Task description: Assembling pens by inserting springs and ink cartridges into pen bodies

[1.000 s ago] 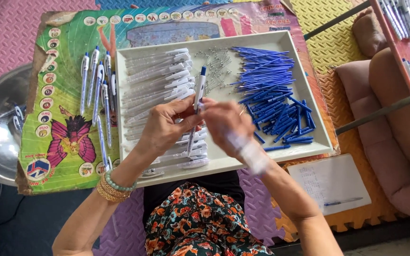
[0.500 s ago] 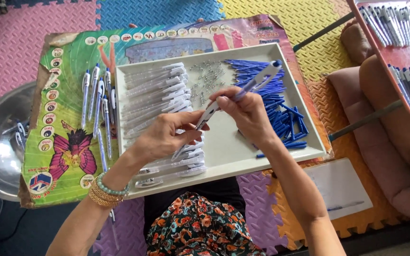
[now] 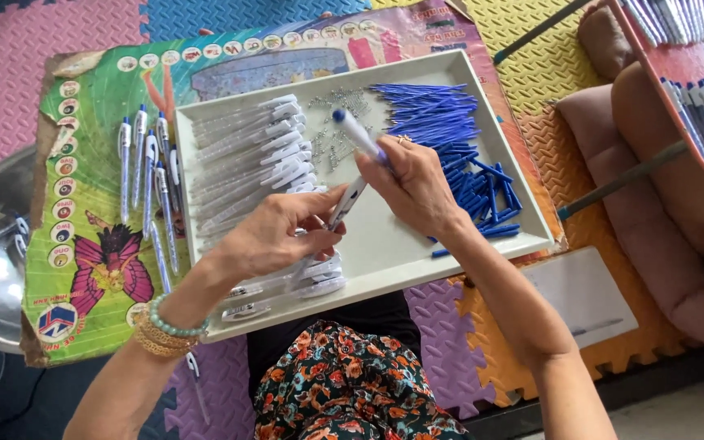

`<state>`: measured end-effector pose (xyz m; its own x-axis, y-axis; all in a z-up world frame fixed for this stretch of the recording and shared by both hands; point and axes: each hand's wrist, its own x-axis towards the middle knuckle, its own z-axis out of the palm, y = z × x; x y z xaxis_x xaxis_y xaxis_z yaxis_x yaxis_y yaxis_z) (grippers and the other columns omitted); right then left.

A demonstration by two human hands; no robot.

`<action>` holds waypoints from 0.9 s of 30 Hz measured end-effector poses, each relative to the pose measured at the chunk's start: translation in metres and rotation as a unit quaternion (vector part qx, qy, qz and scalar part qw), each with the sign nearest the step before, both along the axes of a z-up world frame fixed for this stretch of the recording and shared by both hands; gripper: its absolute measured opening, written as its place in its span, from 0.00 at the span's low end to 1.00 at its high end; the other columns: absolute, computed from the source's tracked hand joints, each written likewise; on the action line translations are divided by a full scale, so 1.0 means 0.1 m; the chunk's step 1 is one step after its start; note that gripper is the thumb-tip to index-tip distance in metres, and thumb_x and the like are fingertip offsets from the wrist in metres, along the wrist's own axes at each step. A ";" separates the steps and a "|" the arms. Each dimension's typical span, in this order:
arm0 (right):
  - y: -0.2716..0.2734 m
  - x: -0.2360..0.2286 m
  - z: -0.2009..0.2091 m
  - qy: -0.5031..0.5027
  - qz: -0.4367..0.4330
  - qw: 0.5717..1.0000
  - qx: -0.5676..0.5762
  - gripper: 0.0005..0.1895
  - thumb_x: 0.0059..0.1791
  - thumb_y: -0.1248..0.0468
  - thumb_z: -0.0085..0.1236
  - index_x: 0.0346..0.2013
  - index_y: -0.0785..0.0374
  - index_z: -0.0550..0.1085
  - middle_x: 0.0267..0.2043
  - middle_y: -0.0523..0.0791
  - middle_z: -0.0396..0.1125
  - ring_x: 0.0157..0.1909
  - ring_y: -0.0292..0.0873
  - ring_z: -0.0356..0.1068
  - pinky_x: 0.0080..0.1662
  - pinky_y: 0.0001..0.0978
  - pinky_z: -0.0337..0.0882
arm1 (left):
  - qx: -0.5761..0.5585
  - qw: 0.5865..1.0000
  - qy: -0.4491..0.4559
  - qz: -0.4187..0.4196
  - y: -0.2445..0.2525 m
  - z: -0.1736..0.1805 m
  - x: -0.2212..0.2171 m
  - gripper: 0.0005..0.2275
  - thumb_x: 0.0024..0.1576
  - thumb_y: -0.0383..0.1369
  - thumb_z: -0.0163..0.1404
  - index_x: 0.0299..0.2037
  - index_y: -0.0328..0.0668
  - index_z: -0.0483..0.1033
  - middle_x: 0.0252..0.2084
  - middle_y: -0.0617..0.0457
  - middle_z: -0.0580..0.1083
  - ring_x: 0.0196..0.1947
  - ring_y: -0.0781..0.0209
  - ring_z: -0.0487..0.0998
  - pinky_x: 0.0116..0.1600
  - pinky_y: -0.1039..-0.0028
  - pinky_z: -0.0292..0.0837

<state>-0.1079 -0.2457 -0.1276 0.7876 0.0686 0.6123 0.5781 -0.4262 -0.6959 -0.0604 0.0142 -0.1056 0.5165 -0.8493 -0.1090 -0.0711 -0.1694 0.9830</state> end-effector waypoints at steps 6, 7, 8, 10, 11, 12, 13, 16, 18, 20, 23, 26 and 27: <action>-0.03 -0.02 -0.05 -0.064 -0.035 0.996 -0.051 0.19 0.61 0.66 0.60 0.25 0.61 0.71 0.21 0.44 0.58 0.22 0.42 0.59 0.29 0.30 0.62 | 0.035 0.998 -0.059 -0.009 -0.04 0.12 -0.02 0.32 0.61 0.22 0.57 0.78 0.52 0.67 0.43 0.40 0.83 0.35 0.55 0.87 0.43 0.66 0.93; -0.03 -0.04 -0.03 -0.063 -0.036 0.996 -0.051 0.19 0.61 0.66 0.60 0.25 0.61 0.71 0.21 0.44 0.58 0.22 0.42 0.59 0.29 0.30 0.62 | 0.036 0.998 -0.058 -0.010 -0.04 0.10 -0.01 0.32 0.61 0.22 0.57 0.78 0.52 0.67 0.43 0.40 0.83 0.35 0.55 0.87 0.43 0.66 0.93; -0.03 -0.06 -0.01 -0.067 -0.035 0.995 -0.058 0.19 0.62 0.64 0.60 0.26 0.61 0.70 0.22 0.44 0.57 0.23 0.44 0.58 0.29 0.31 0.62 | 0.038 0.997 -0.063 -0.016 -0.03 0.09 0.00 0.32 0.62 0.21 0.57 0.78 0.52 0.67 0.43 0.39 0.83 0.35 0.56 0.87 0.42 0.66 0.93; -0.07 -0.11 -0.02 -0.072 -0.032 0.995 -0.066 0.19 0.62 0.62 0.59 0.27 0.62 0.70 0.22 0.45 0.57 0.23 0.45 0.58 0.29 0.32 0.63 | 0.038 0.997 -0.068 -0.019 0.00 0.07 0.02 0.32 0.62 0.21 0.56 0.78 0.52 0.67 0.43 0.39 0.82 0.34 0.56 0.87 0.42 0.66 0.93; -0.12 -0.15 -0.05 -0.072 -0.024 0.992 -0.102 0.20 0.62 0.58 0.58 0.28 0.61 0.68 0.23 0.46 0.56 0.23 0.50 0.60 0.30 0.37 0.65 | 0.024 0.998 -0.027 -0.044 0.02 0.07 0.03 0.31 0.62 0.22 0.57 0.77 0.51 0.68 0.43 0.41 0.83 0.35 0.57 0.86 0.42 0.67 0.93; -0.16 -0.18 -0.08 -0.072 -0.017 0.988 -0.137 0.22 0.62 0.53 0.58 0.30 0.60 0.67 0.24 0.47 0.56 0.23 0.55 0.62 0.31 0.41 0.68 | 0.010 0.998 0.014 -0.068 0.05 0.07 0.04 0.30 0.62 0.23 0.57 0.76 0.50 0.70 0.43 0.42 0.83 0.36 0.59 0.85 0.42 0.67 0.93; -0.14 -0.20 -0.08 -0.071 -0.017 0.988 -0.137 0.22 0.62 0.53 0.58 0.30 0.60 0.67 0.24 0.47 0.56 0.23 0.55 0.62 0.31 0.41 0.68 | 0.010 0.998 0.015 -0.068 0.05 0.04 0.02 0.30 0.62 0.23 0.57 0.76 0.50 0.70 0.43 0.42 0.83 0.36 0.59 0.85 0.42 0.67 0.93; -0.10 -0.26 -0.12 -0.072 -0.016 0.989 -0.132 0.23 0.63 0.51 0.56 0.28 0.58 0.68 0.23 0.43 0.56 0.22 0.50 0.61 0.31 0.35 0.68 | -0.003 0.995 0.044 -0.085 0.01 -0.02 -0.05 0.30 0.62 0.22 0.57 0.76 0.46 0.69 0.42 0.43 0.83 0.35 0.61 0.85 0.42 0.69 0.93; -0.07 -0.27 -0.20 -0.036 -0.045 0.993 -0.101 0.25 0.63 0.57 0.58 0.23 0.58 0.65 0.19 0.46 0.56 0.21 0.55 0.61 0.29 0.34 0.66 | 0.067 0.967 -0.241 -0.058 -0.05 -0.01 -0.13 0.30 0.64 0.23 0.55 0.78 0.52 0.67 0.40 0.43 0.82 0.32 0.54 0.88 0.35 0.66 0.92; -0.10 -0.31 -0.26 -0.013 -0.060 0.994 -0.088 0.25 0.63 0.58 0.57 0.22 0.57 0.64 0.18 0.45 0.57 0.20 0.54 0.61 0.29 0.34 0.66 | 0.104 0.942 -0.315 -0.048 -0.08 0.03 -0.19 0.29 0.66 0.24 0.51 0.79 0.55 0.66 0.39 0.47 0.80 0.30 0.58 0.86 0.36 0.68 0.91; -0.30 -0.33 -0.19 0.038 -0.102 0.992 -0.065 0.27 0.64 0.59 0.56 0.20 0.56 0.64 0.16 0.43 0.58 0.20 0.49 0.60 0.29 0.33 0.64 | 0.154 0.898 -0.409 -0.039 -0.04 0.07 -0.18 0.30 0.66 0.25 0.50 0.80 0.58 0.65 0.38 0.49 0.78 0.29 0.55 0.85 0.38 0.62 0.89; -0.69 -0.40 -0.03 0.109 -0.176 0.977 -0.043 0.31 0.67 0.59 0.55 0.18 0.54 0.63 0.14 0.39 0.59 0.20 0.40 0.59 0.31 0.30 0.62 | 0.178 0.887 -0.424 -0.044 0.08 0.17 -0.14 0.28 0.65 0.26 0.52 0.78 0.57 0.68 0.38 0.46 0.79 0.32 0.46 0.86 0.40 0.53 0.88; -0.83 -0.43 0.02 0.152 -0.220 0.963 -0.030 0.34 0.69 0.58 0.54 0.17 0.52 0.63 0.13 0.36 0.59 0.21 0.35 0.59 0.32 0.29 0.61 | 0.189 0.888 -0.417 -0.045 0.12 0.22 -0.13 0.27 0.64 0.27 0.54 0.75 0.56 0.71 0.39 0.45 0.80 0.34 0.43 0.86 0.41 0.51 0.87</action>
<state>-0.1512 -0.3291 -0.1258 0.8905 -0.2849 0.3547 0.1064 -0.6276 -0.7713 -0.0738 0.0263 -0.0834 0.4835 -0.8753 -0.0069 -0.7779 -0.4333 0.4551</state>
